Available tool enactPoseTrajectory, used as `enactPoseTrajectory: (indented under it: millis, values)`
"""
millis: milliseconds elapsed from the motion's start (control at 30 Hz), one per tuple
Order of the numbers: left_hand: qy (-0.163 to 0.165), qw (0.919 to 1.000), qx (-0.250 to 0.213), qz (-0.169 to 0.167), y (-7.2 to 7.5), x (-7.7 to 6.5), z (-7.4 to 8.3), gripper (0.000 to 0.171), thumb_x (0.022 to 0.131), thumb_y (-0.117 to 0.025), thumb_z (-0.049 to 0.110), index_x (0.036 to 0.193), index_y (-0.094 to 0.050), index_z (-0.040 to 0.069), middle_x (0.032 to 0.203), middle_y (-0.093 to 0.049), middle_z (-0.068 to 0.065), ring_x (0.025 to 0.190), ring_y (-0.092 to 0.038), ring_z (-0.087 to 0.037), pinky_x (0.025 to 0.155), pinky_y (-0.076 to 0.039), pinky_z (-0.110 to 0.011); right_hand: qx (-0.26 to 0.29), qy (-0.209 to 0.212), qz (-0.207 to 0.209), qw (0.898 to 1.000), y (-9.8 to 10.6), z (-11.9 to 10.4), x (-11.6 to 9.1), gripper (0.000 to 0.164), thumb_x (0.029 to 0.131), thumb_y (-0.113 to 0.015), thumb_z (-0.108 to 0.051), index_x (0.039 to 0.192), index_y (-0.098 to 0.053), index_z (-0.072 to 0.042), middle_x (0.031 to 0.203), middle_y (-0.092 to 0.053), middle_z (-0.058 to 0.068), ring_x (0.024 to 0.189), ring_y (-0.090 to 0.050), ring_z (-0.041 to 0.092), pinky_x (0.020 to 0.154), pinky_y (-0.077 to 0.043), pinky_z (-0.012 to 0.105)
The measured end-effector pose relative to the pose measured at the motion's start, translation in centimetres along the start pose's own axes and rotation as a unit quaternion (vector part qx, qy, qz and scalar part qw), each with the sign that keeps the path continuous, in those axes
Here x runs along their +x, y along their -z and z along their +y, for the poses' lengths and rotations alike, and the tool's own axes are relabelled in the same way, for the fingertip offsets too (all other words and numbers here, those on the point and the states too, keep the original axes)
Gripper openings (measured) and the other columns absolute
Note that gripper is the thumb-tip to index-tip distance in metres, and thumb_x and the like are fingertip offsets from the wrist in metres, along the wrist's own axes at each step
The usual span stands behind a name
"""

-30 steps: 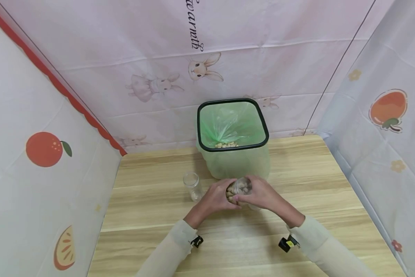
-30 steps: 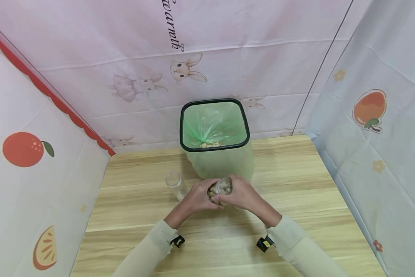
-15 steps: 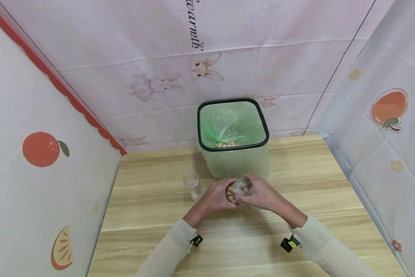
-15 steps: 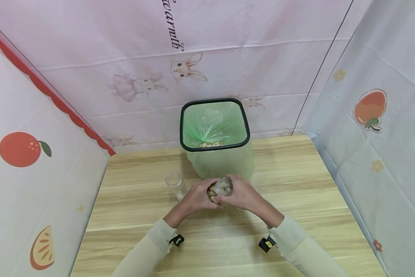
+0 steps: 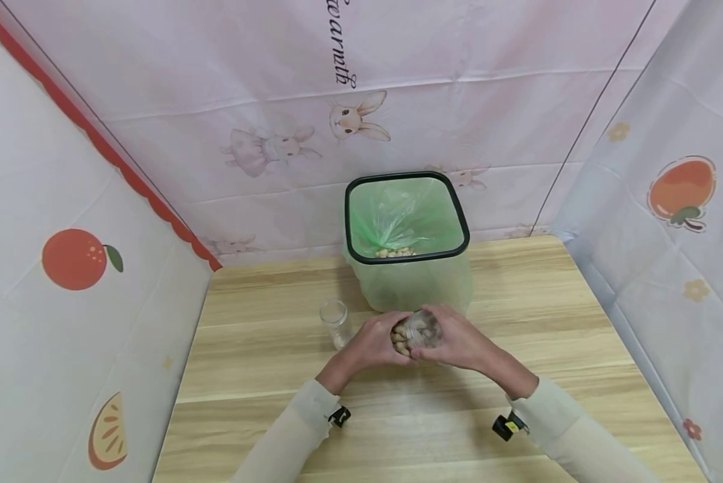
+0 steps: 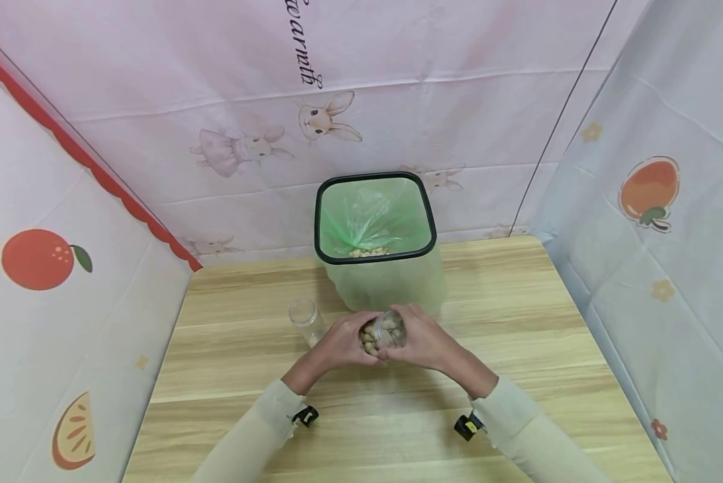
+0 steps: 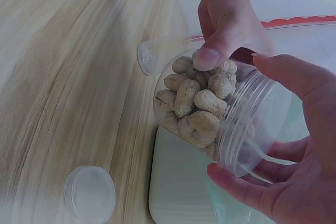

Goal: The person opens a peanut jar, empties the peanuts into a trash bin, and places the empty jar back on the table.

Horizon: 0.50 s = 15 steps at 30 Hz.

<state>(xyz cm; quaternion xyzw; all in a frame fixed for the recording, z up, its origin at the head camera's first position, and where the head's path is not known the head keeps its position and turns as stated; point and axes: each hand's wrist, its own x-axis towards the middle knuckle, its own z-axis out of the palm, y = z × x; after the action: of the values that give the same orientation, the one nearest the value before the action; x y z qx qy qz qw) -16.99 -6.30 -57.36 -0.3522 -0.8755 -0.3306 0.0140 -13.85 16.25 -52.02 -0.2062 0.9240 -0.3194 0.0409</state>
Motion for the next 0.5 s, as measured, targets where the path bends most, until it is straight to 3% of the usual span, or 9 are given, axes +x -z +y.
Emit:
enactPoseTrajectory:
  millis: [500]
  values:
    - [0.008,0.9990,-0.025,-0.036,0.19,0.04,-0.32,0.093,0.066,-0.097,0.043,0.144,-0.059,0.014,0.136,-0.070,-0.002,0.118,-0.068,-0.013,0.099,-0.057,-0.028,-0.007,0.066,-0.008,0.998,0.10,0.56,-0.29,0.089,0.076,-0.091,-0.036,0.147,-0.050,-0.002,0.132,-0.062,0.014,0.113,-0.064,0.025,0.088,-0.058,0.041]
